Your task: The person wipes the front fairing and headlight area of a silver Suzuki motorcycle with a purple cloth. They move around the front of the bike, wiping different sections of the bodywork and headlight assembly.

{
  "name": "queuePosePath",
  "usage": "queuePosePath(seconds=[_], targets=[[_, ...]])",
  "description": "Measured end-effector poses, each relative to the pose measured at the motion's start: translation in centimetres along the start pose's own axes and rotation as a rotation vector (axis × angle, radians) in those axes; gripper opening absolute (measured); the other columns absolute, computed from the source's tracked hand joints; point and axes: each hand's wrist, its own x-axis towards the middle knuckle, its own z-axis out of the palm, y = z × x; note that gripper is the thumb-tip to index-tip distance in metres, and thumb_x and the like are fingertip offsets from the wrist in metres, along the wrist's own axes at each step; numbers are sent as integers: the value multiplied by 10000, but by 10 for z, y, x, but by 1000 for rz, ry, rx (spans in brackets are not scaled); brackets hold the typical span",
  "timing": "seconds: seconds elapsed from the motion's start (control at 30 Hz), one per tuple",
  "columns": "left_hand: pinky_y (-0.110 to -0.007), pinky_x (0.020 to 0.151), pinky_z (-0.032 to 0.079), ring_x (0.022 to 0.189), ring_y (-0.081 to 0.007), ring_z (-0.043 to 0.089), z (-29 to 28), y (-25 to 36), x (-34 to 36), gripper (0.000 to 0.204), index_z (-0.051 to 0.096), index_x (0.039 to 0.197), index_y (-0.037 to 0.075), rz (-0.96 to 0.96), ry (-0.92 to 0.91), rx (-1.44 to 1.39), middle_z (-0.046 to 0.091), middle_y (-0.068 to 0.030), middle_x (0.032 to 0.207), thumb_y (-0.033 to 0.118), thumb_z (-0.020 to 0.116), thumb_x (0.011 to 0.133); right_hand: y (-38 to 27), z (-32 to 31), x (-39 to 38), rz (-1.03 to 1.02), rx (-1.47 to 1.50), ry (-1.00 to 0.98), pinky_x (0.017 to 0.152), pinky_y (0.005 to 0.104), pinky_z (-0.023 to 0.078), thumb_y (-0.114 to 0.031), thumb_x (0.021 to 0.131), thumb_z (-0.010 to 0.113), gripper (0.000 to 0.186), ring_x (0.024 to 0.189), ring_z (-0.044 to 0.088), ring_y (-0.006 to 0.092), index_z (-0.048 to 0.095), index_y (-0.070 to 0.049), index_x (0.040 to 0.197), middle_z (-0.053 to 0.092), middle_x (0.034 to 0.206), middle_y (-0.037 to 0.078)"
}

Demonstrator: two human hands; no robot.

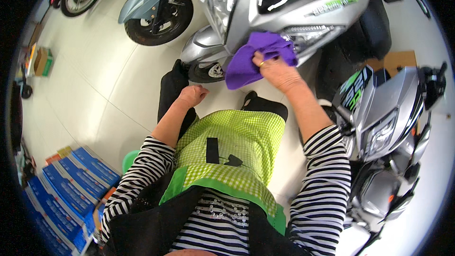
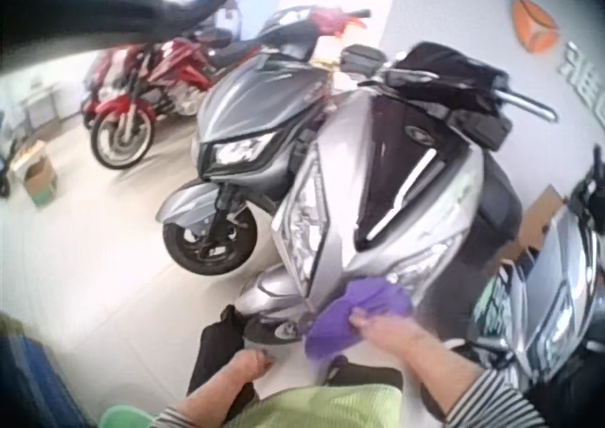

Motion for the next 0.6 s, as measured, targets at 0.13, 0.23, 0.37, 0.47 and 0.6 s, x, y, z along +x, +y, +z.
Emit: queuePosePath(seconds=[0.13,0.23,0.37,0.47,0.6], targets=[[-460,778,565,922,-311,688,-1,4,-4,226,734,1097,228,39,-54,119,712,-89,1036,243,582,931,19,-9,-54,335,-96,-246,850,436,489,-148,750,599,190,1195,501,171,718,-133,896,551,1176,-61],[-467,790,567,932,-321,689,0,9,-9,256,727,1143,223,42,-84,118,718,-102,1056,235,587,928,36,-9,-110,749,83,-360,954,505,443,-106,803,604,183,1353,417,208,725,-143,935,559,1322,-38],[-470,825,571,947,-338,684,3,8,-16,296,703,1209,229,37,-162,149,705,-115,1142,254,587,938,4,19,-160,1188,492,111,902,469,499,-56,815,597,291,1139,587,292,736,-132,1059,653,1165,63],[-435,845,551,968,-327,679,2,11,-20,336,682,1245,220,24,-116,29,708,-122,1089,290,604,926,-55,36,-162,1574,1444,338,853,401,544,-66,863,559,340,944,669,293,660,-69,1188,693,1023,119],[-343,854,524,1059,-168,631,-2,49,-19,501,550,1415,177,-18,-188,-736,644,-69,1251,337,659,953,-163,18,-105,1728,2682,615,932,459,548,-172,942,546,406,1060,654,290,507,-18,1316,636,1207,160]])
